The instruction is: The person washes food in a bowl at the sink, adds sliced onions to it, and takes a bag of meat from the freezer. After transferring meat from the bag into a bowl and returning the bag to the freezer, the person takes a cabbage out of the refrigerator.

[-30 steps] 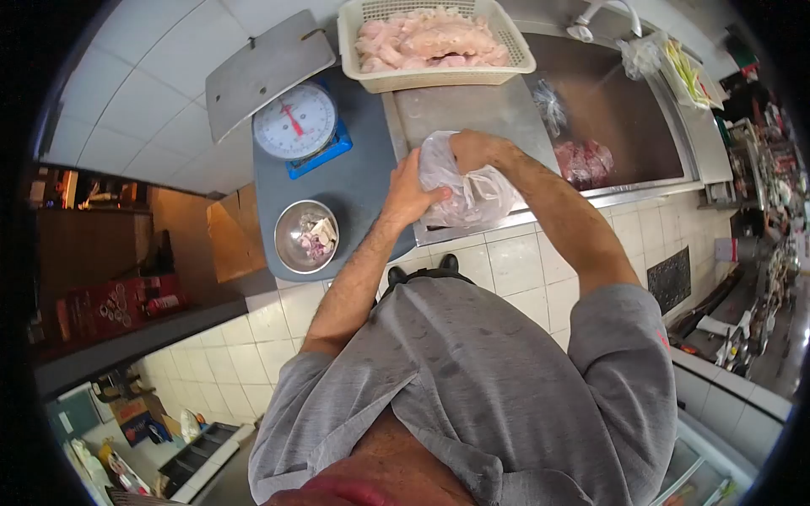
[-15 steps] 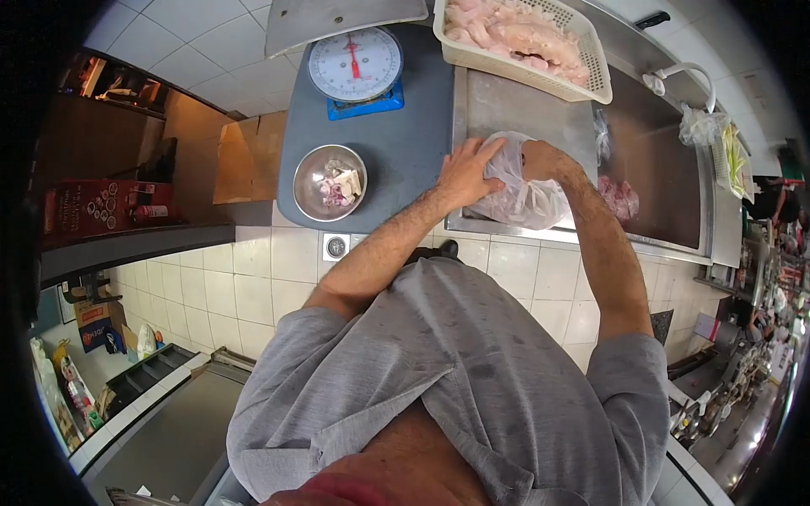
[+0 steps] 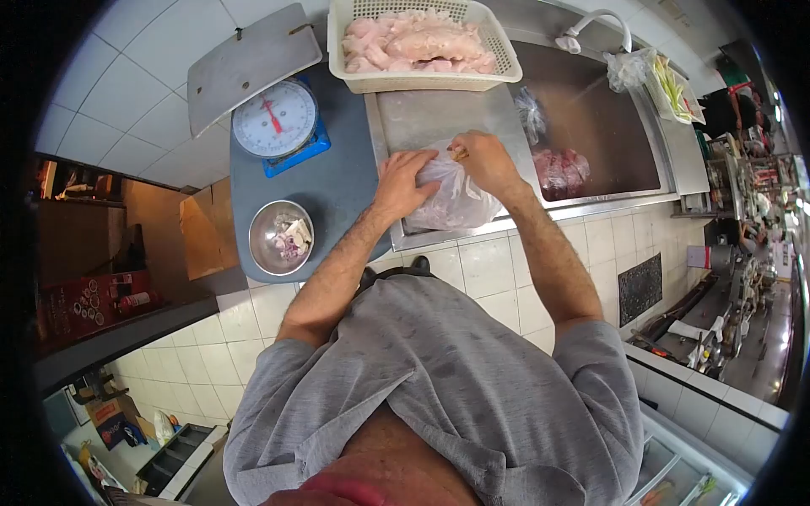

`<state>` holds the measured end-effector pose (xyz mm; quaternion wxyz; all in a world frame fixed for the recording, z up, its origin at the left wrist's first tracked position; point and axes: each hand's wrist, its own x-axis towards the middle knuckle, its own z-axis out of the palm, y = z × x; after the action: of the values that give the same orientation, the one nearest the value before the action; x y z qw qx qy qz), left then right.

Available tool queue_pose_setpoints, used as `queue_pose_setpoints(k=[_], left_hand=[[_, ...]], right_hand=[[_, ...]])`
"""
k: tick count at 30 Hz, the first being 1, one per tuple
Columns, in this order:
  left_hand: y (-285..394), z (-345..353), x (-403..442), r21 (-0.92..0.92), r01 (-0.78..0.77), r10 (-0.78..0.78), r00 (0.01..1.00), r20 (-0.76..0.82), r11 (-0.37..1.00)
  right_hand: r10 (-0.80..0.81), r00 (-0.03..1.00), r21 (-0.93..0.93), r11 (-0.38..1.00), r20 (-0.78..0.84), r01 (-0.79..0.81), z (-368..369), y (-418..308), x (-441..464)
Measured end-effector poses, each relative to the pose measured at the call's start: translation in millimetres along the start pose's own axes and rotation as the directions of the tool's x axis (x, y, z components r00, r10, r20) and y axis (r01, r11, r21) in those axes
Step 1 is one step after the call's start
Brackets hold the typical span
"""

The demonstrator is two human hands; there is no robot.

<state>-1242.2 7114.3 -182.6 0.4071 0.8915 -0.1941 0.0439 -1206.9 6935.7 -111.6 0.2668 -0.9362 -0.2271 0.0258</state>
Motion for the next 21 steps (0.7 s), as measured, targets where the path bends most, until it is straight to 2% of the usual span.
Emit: queue_pose_setpoints(k=[1, 3, 5, 9, 11, 15, 17, 19, 21], left_hand=[[3.3, -0.5, 0.9, -0.054, -0.004, 0.003, 1.0, -0.026, 0.999], [7.6, 0.4, 3.9, -0.106, -0.012, 0.007, 0.999, -0.049, 0.994], [11.3, 4.5, 8.6, -0.203, -0.112, 0.09, 0.989, -0.117, 0.973], [15.9, 11.5, 20.2, -0.231, -0.081, 0.068, 0.996, -0.063, 0.97], [20.0, 14.2, 25.6, -0.251, -0.018, 0.005, 0.999, -0.049, 0.968], [27.9, 17.9, 41.1, -0.19, -0.074, 0.051, 0.991, -0.124, 0.979], [35.3, 16.8, 48.3, -0.203, -0.045, 0.013, 0.987, -0.158, 0.978], [42.1, 11.0, 59.1, -0.225, -0.058, 0.024, 0.988, -0.151, 0.973], [53.3, 0.9, 68.4, -0.248, -0.07, 0.034, 0.989, -0.147, 0.966]], right_hand=[[-0.044, 0.995, -0.05, 0.998, -0.084, 0.04, -0.9, -2.1, -1.0], [-0.085, 0.991, -0.089, 0.993, -0.105, 0.076, 3.0, 2.5, -0.8], [-0.132, 0.984, -0.13, 0.985, -0.118, 0.117, 2.8, 1.4, -1.0], [-0.124, 0.986, -0.048, 0.992, -0.115, 0.119, -7.8, -5.4, 0.5], [-0.126, 0.983, -0.015, 0.992, -0.134, 0.125, -10.2, -2.2, 2.5], [-0.124, 0.971, 0.028, 0.991, -0.205, 0.132, -16.6, 1.3, 7.8], [-0.101, 0.972, 0.045, 0.993, -0.21, 0.113, -24.3, 2.8, 12.0], [-0.155, 0.957, -0.004, 0.987, -0.245, 0.158, -33.9, 8.0, 19.1], [-0.13, 0.966, 0.002, 0.991, -0.226, 0.134, -49.9, -1.4, 24.5]])
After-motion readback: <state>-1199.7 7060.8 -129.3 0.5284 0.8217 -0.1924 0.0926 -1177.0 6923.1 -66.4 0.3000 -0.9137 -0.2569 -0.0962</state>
